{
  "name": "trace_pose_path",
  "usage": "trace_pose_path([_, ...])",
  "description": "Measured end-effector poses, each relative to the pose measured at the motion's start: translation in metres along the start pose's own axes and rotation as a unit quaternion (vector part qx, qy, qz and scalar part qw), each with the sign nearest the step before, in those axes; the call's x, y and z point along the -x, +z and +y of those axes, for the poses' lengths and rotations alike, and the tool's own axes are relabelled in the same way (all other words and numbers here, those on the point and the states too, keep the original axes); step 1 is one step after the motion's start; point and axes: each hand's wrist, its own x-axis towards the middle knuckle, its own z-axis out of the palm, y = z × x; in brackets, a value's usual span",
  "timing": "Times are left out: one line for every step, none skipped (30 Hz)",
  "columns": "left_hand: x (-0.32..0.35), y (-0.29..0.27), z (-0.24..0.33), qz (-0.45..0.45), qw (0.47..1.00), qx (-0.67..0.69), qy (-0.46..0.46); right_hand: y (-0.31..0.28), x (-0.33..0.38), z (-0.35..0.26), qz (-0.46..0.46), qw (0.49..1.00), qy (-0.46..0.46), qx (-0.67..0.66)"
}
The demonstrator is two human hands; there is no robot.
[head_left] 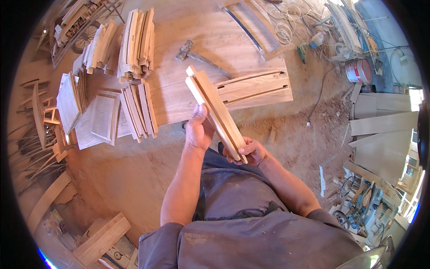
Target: The person selects wooden pieces, uses a bow saw to trim a joint, and uses a hammer to drive the pieces together to assemble a wooden stool.
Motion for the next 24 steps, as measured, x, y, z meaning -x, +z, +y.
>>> trace_pose_path([0.006, 0.008, -0.007, 0.046, 0.998, -0.017, 0.037, -0.001, 0.003, 0.002, -0.003, 1.0, 0.002, -0.009])
trace_pose_path([0.008, 0.012, -0.009, 0.036, 0.997, -0.031, 0.054, -0.002, 0.005, 0.003, -0.005, 1.0, 0.004, -0.017])
trace_pose_path([0.009, 0.012, -0.01, 0.026, 0.996, -0.046, 0.072, -0.001, 0.008, 0.004, -0.008, 1.0, 0.006, -0.025])
trace_pose_path([0.009, 0.006, -0.01, 0.028, 0.996, -0.047, 0.071, 0.003, 0.01, 0.004, 0.013, 1.0, 0.002, -0.016])
trace_pose_path([0.008, 0.003, -0.011, 0.059, 0.99, -0.085, 0.1, 0.005, 0.011, 0.006, 0.079, 0.996, -0.023, 0.017])
trace_pose_path([0.008, 0.002, -0.011, 0.1, 0.984, -0.12, 0.079, 0.004, 0.013, 0.009, 0.144, 0.987, -0.048, 0.051])
trace_pose_path([0.006, 0.002, -0.008, 0.143, 0.976, -0.156, 0.059, -0.001, 0.014, 0.013, 0.206, 0.972, -0.074, 0.083])
trace_pose_path([0.005, -0.003, -0.007, 0.165, 0.972, -0.149, 0.075, -0.016, 0.017, 0.016, 0.229, 0.966, -0.075, 0.092])
trace_pose_path([0.007, -0.012, -0.004, 0.185, 0.967, -0.158, 0.071, -0.033, 0.023, 0.018, 0.254, 0.959, -0.076, 0.103])
trace_pose_path([0.01, -0.015, 0.0, 0.192, 0.967, -0.147, 0.08, -0.036, 0.033, 0.024, 0.27, 0.955, -0.082, 0.093])
trace_pose_path([0.013, -0.018, 0.006, 0.199, 0.967, -0.13, 0.091, -0.036, 0.043, 0.026, 0.288, 0.95, -0.086, 0.088])
trace_pose_path([0.017, -0.032, 0.012, 0.197, 0.97, -0.102, 0.102, -0.035, 0.049, 0.032, 0.306, 0.944, -0.09, 0.084])
trace_pose_path([0.02, -0.043, 0.018, 0.197, 0.971, -0.074, 0.115, -0.033, 0.053, 0.037, 0.315, 0.941, -0.067, 0.1])
trace_pose_path([0.025, -0.052, 0.023, 0.195, 0.971, -0.048, 0.126, -0.035, 0.058, 0.045, 0.325, 0.938, -0.047, 0.114])
trace_pose_path([0.03, -0.062, 0.029, 0.194, 0.971, -0.022, 0.137, -0.037, 0.06, 0.052, 0.336, 0.933, -0.026, 0.128])
trace_pose_path([0.037, -0.067, 0.041, 0.172, 0.975, -0.003, 0.142, -0.036, 0.056, 0.058, 0.347, 0.925, -0.001, 0.154])
trace_pose_path([0.041, -0.074, 0.046, 0.173, 0.974, 0.002, 0.149, -0.034, 0.052, 0.065, 0.354, 0.909, 0.031, 0.216])
trace_pose_path([0.045, -0.082, 0.049, 0.174, 0.972, 0.007, 0.155, -0.033, 0.048, 0.071, 0.359, 0.889, 0.062, 0.277])
trace_pose_path([0.047, -0.089, 0.054, 0.175, 0.971, 0.011, 0.161, -0.03, 0.04, 0.076, 0.361, 0.865, 0.092, 0.336])
trace_pose_path([0.05, -0.092, 0.057, 0.183, 0.97, 0.013, 0.162, -0.011, 0.032, 0.072, 0.322, 0.818, 0.11, 0.463])
trace_pose_path([0.053, -0.096, 0.06, 0.195, 0.965, 0.008, 0.174, -0.009, 0.02, 0.074, 0.29, 0.814, 0.11, 0.491])
trace_pose_path([0.056, -0.095, 0.062, 0.206, 0.961, 0.001, 0.182, -0.01, 0.013, 0.075, 0.26, 0.809, 0.107, 0.517])
trace_pose_path([0.056, -0.094, 0.066, 0.21, 0.959, -0.007, 0.192, -0.006, 0.004, 0.073, 0.232, 0.801, 0.1, 0.542])
trace_pose_path([0.057, -0.095, 0.066, 0.221, 0.953, -0.013, 0.206, -0.003, 0.0, 0.07, 0.23, 0.796, 0.102, 0.55])
